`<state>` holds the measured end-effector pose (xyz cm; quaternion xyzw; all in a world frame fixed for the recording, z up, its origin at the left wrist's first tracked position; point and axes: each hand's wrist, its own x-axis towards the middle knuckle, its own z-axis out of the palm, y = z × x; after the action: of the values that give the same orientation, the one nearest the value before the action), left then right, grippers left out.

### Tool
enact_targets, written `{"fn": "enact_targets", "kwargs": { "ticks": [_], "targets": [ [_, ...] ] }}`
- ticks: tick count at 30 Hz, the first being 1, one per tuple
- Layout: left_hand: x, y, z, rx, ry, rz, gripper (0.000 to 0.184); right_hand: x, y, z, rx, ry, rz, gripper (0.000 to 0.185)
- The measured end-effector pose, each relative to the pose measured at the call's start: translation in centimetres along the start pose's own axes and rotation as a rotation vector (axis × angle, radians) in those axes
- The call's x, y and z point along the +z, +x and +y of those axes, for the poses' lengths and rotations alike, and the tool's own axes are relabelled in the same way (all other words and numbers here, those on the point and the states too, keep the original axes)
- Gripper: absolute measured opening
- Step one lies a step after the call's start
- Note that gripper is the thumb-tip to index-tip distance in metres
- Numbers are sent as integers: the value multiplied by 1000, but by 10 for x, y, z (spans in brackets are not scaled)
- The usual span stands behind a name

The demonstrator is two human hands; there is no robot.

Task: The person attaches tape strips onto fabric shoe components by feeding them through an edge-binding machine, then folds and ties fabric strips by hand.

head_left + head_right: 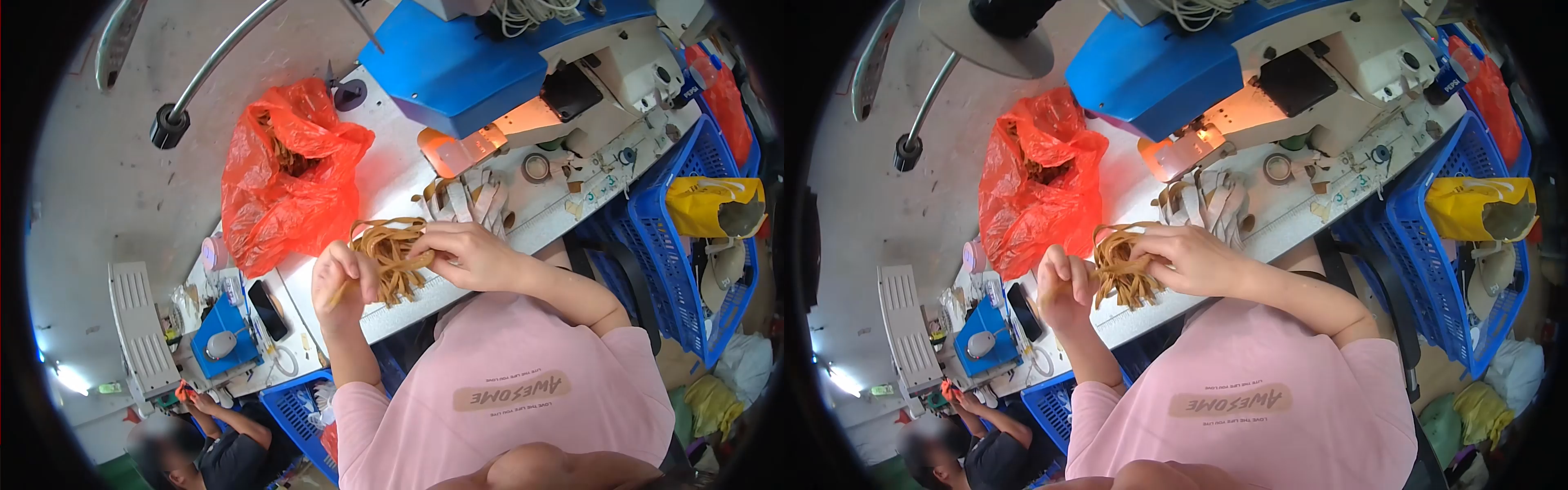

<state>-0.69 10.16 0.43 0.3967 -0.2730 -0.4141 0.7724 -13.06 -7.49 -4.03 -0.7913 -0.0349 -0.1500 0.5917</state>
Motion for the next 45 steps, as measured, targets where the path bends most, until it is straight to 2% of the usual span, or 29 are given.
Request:
{"fn": "enact_targets", "kwargs": {
  "ticks": [1,2,5,6,9,12,15,16,19,23,24,27,28,30,31,32,35,36,38,41,45],
  "targets": [
    [-12,-7,3,-21,-30,10,26,2,-1,0,5,28,-25,14],
    [-26,-15,4,-107,130,108,27,2,-1,1,10,56,-49,13],
    [-31,-16,2,-241,978,210,24,3,3,0,139,-52,-232,14],
    [-25,-17,1,-169,1204,195,21,3,4,0,199,-122,-310,17],
    [3,-16,-17,110,1449,163,15,18,5,8,146,-247,-306,20],
    [3,-27,-27,103,1623,137,11,27,3,15,82,-281,-266,15],
    [5,-43,-27,105,1658,165,7,25,1,10,61,-198,-225,15],
    [4,-47,-26,60,1520,217,5,24,2,7,88,-186,-207,16],
    [-5,-48,-38,74,1245,551,9,30,9,4,146,-155,-111,17],
    [-15,-40,-59,123,1446,698,15,56,11,34,143,-154,80,17],
    [-6,-38,-57,258,1773,661,14,59,11,35,136,-156,112,16],
    [5,-44,-57,37,1218,726,12,60,10,34,66,-87,188,17],
    [-6,-47,-65,44,1098,707,11,58,10,32,86,-68,175,19],
    [-16,-39,-73,-1,1063,801,14,53,13,26,121,-26,153,22],
    [-19,-34,-74,-22,1046,847,17,48,12,26,87,-128,148,24],
    [-21,-31,-71,-78,1203,857,20,41,7,29,55,-232,144,25],
    [-18,-26,-67,144,1663,830,22,3,-7,17,87,-613,69,24],
    [-17,-25,-68,194,1662,737,22,-8,-12,13,120,-750,30,22],
    [-15,-18,-72,295,1650,548,23,-14,-20,31,130,-770,-22,21],
    [-3,1,-82,272,1520,206,24,-14,-24,47,110,-751,-50,19],
    [8,15,-82,146,1584,6,20,-19,-26,47,64,-683,-23,20]
  ]
}}
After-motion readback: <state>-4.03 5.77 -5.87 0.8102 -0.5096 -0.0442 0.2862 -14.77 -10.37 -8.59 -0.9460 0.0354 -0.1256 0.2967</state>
